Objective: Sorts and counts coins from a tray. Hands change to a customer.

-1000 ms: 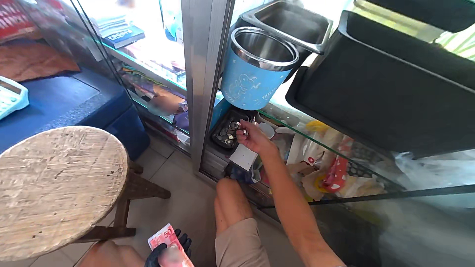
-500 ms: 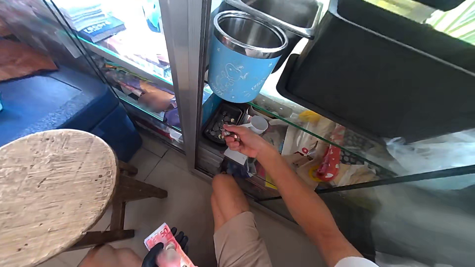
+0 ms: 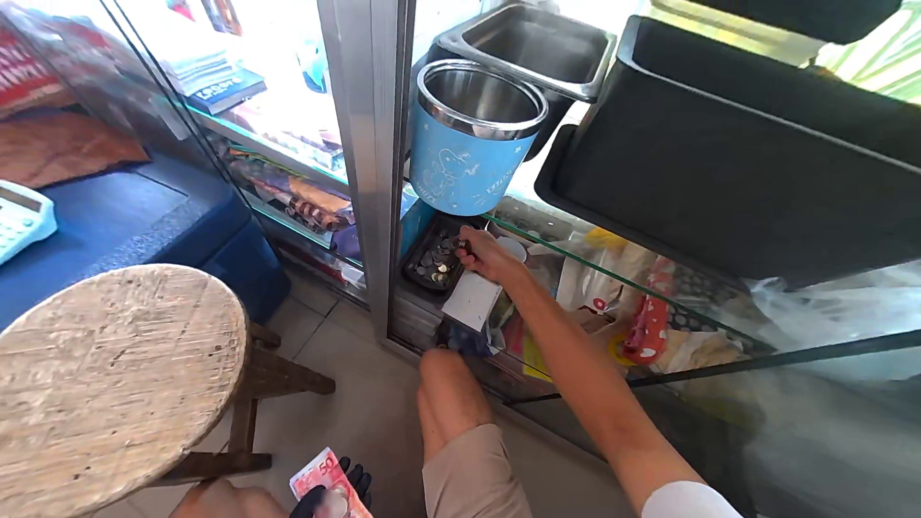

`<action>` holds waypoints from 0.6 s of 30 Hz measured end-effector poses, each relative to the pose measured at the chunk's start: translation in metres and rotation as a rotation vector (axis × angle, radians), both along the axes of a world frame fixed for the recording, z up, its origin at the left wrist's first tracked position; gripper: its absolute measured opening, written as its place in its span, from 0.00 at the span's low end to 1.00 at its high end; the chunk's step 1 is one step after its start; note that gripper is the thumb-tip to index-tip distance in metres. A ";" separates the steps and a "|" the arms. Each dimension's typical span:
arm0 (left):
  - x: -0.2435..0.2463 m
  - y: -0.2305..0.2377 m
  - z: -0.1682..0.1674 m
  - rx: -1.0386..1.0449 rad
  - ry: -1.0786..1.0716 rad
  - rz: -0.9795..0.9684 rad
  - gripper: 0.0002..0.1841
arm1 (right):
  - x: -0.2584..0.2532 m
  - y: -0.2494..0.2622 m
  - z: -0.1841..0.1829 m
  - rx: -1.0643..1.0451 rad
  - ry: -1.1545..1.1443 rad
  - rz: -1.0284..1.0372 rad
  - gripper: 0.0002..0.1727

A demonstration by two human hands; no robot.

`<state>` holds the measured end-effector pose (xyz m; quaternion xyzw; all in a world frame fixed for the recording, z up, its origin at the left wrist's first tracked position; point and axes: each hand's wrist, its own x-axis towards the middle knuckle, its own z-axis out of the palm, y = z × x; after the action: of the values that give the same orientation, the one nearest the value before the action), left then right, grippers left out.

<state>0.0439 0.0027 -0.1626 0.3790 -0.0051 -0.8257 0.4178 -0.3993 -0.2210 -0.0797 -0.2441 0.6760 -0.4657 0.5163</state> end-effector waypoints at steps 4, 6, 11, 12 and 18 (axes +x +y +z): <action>-0.008 -0.001 0.007 0.043 -0.028 0.012 0.17 | -0.005 -0.003 0.000 -0.010 -0.003 0.024 0.15; -0.012 -0.001 0.013 0.063 -0.045 0.012 0.17 | -0.005 -0.003 0.000 -0.018 -0.016 0.004 0.15; -0.011 0.000 0.009 0.059 -0.068 0.015 0.18 | -0.003 -0.002 -0.001 -0.016 -0.020 -0.002 0.15; -0.010 0.001 0.006 0.044 -0.064 0.011 0.18 | -0.001 -0.002 -0.001 -0.010 -0.009 -0.002 0.14; -0.006 0.002 0.000 0.023 -0.049 -0.002 0.17 | 0.002 -0.001 -0.008 -0.048 0.134 0.080 0.11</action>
<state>0.0378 0.0042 -0.1627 0.4037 -0.0063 -0.8167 0.4123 -0.3973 -0.2225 -0.0879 -0.3140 0.6872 -0.4434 0.4822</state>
